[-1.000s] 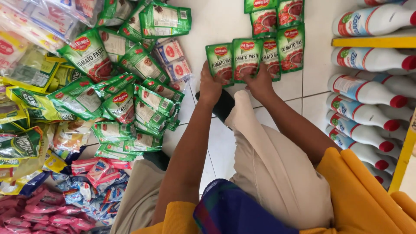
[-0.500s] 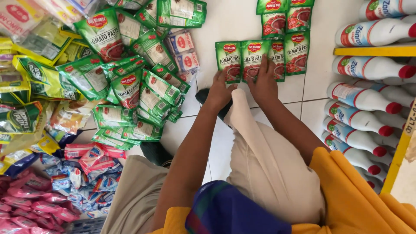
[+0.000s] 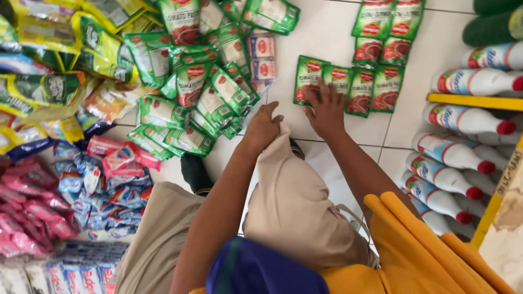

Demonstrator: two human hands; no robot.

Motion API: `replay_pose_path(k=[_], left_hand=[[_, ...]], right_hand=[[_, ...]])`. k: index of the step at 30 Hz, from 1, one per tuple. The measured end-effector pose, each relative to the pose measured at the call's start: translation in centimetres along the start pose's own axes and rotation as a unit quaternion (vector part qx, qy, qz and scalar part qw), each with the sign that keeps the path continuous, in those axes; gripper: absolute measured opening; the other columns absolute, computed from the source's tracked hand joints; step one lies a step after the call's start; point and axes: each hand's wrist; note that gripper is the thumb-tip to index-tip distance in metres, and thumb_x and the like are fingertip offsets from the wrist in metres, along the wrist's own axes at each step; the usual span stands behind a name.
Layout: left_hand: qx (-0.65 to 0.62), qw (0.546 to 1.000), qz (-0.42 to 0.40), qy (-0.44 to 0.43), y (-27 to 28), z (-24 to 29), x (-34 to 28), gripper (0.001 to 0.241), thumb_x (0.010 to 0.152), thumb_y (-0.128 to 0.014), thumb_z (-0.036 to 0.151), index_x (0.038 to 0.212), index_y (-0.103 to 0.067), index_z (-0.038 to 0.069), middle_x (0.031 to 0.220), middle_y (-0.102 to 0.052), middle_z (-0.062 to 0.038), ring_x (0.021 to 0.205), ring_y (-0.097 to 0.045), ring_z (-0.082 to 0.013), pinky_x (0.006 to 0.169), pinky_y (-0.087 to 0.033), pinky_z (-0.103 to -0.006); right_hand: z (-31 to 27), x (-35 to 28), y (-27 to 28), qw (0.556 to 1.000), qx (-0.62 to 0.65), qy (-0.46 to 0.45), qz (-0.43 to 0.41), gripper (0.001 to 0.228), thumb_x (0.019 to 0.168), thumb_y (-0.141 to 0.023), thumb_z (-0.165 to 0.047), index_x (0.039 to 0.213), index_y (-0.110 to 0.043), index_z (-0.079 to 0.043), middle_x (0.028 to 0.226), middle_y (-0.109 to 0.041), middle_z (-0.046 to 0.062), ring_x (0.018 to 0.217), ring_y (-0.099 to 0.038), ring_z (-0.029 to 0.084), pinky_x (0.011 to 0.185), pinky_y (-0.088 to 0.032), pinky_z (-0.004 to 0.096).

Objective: Organizing and arranging tomato paste sachets and other packets on a low-level floor display in a grocery store.

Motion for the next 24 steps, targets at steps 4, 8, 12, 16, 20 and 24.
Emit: replay_pose_path(k=[4, 8, 12, 16, 20, 24], left_hand=[[0.086, 0.995, 0.038, -0.034, -1.2, -1.7, 0.2, 0.046, 0.094, -0.064, 0.019, 0.139, -0.058, 0.008, 0.142, -0.055, -0.022, 0.132, -0.053, -0.0434, 0.112, -0.044, -0.0469], [0.366, 0.908, 0.152, -0.134, 2.3, -0.1, 0.4, 0.052, 0.077, -0.071, 0.013, 0.128, -0.059, 0.009, 0.149, -0.044, -0.019, 0.141, -0.038, -0.0453, 0.112, -0.036, -0.0575], [0.274, 0.942, 0.167, -0.096, 4.0, -0.9, 2.5, 0.057, 0.084, -0.072, 0.015, 0.138, -0.055, 0.007, 0.151, -0.042, -0.022, 0.144, -0.033, -0.0456, 0.114, -0.032, -0.0608], [0.276, 0.950, 0.129, -0.064, 3.7, -0.9, 3.6, 0.053, 0.087, -0.072, 0.021, 0.135, -0.056, 0.007, 0.149, -0.044, -0.020, 0.142, -0.031, -0.0494, 0.116, -0.027, -0.0614], [0.293, 0.949, 0.111, -0.027, 3.6, 0.3, 4.1, 0.052, 0.086, -0.072, 0.024, 0.134, -0.057, 0.009, 0.144, -0.046, -0.020, 0.139, -0.034, -0.0485, 0.117, -0.026, -0.0610], [0.357, 0.918, 0.127, -0.115, 3.4, 0.4, 4.6, 0.046, 0.089, -0.071, 0.023, 0.130, -0.058, 0.008, 0.146, -0.048, -0.016, 0.143, -0.038, -0.0438, 0.118, -0.029, -0.0590]], right_hand=[[-0.8, -0.4, 0.0, 0.996, 0.001, 0.087, -0.028, 0.056, 0.099, -0.068, -0.034, 0.152, -0.052, -0.024, 0.162, -0.040, 0.010, 0.142, -0.040, 0.039, 0.106, -0.031, 0.073], [-0.4, 0.5, -0.2, 0.995, 0.007, 0.081, -0.050, 0.054, 0.089, -0.074, -0.028, 0.142, -0.061, -0.025, 0.156, -0.045, 0.005, 0.139, -0.046, 0.034, 0.105, -0.035, 0.069], [-1.2, 5.3, 1.0, 0.994, 0.075, 0.052, -0.062, 0.061, 0.078, -0.082, -0.025, 0.136, -0.062, -0.020, 0.149, -0.047, 0.010, 0.129, -0.050, 0.037, 0.104, -0.039, 0.062], [-1.5, 13.6, -1.0, 0.916, 0.383, -0.085, -0.089, 0.060, 0.084, -0.079, -0.015, 0.140, -0.057, -0.014, 0.146, -0.049, 0.012, 0.128, -0.055, 0.032, 0.099, -0.054, 0.041], [0.0, 21.1, -5.5, 0.970, 0.211, 0.021, 0.116, 0.076, 0.088, -0.090, -0.015, 0.149, -0.046, -0.010, 0.151, -0.042, 0.018, 0.131, -0.051, 0.041, 0.108, -0.044, 0.049], [-1.6, 20.8, -4.1, 0.970, 0.197, -0.043, 0.137, 0.087, 0.079, -0.092, -0.020, 0.147, -0.041, -0.006, 0.144, -0.043, 0.023, 0.120, -0.050, 0.045, 0.101, -0.043, 0.053]])
Point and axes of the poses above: each hand's wrist, its own x-axis towards the middle knuckle, its own y-axis out of the back of the hand, z = x × y
